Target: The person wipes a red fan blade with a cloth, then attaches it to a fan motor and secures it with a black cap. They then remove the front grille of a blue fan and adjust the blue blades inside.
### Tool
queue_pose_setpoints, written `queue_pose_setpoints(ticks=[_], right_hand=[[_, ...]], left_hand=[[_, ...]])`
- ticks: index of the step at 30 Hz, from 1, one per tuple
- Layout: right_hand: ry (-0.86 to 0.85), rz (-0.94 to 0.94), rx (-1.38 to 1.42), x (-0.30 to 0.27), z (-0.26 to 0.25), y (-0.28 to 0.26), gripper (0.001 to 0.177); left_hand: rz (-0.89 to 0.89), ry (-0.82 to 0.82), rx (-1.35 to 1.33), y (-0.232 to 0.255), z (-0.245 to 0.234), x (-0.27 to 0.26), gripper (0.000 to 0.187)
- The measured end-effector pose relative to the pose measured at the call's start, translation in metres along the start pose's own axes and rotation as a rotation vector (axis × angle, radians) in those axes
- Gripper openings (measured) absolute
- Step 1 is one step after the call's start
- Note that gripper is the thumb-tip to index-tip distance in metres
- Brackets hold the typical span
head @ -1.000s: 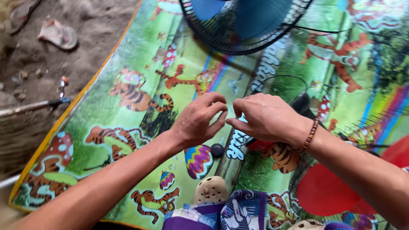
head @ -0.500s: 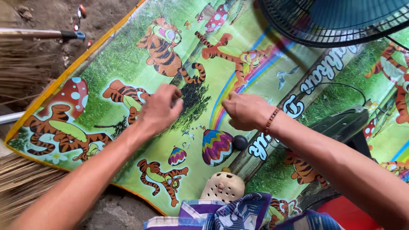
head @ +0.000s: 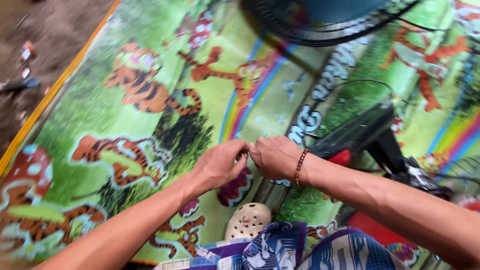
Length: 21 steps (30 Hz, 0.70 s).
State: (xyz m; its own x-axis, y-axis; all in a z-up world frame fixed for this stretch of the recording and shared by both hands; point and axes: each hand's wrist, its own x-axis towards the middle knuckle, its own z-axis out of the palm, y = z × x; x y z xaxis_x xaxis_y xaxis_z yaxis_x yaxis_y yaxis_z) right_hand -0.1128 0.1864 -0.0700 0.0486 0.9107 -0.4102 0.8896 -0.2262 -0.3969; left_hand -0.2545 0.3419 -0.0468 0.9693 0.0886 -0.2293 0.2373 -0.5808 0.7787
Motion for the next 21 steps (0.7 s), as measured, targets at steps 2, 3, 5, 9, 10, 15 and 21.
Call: queue_pose_setpoints(ticks=[2, 3, 5, 9, 10, 15, 21], right_hand=[[0.027, 0.070, 0.037, -0.017, -0.036, 0.011, 0.028], [0.061, 0.089, 0.063, -0.029, -0.056, 0.019, 0.030], [0.132, 0.130, 0.113, -0.058, -0.098, 0.034, 0.036], [0.359, 0.207, 0.173, -0.146, -0.147, 0.057, 0.043], [0.352, 0.289, 0.192, -0.174, -0.152, 0.060, 0.042], [0.588, 0.496, 0.218, -0.293, -0.140, 0.055, 0.036], [1.033, 0.645, 0.343, -0.372, -0.075, 0.039, 0.023]], left_hand=[[0.050, 0.093, -0.008, 0.028, -0.006, 0.030, 0.015], [0.095, 0.131, -0.045, 0.044, -0.008, 0.044, 0.015], [0.184, 0.198, -0.124, 0.079, -0.010, 0.075, 0.014], [0.287, 0.148, -0.210, 0.154, 0.010, 0.117, 0.014], [0.404, 0.138, -0.196, 0.173, 0.019, 0.124, 0.013], [0.949, 0.029, -0.054, 0.264, 0.076, 0.143, 0.013], [1.126, -0.069, 0.041, 0.327, 0.134, 0.143, 0.017]])
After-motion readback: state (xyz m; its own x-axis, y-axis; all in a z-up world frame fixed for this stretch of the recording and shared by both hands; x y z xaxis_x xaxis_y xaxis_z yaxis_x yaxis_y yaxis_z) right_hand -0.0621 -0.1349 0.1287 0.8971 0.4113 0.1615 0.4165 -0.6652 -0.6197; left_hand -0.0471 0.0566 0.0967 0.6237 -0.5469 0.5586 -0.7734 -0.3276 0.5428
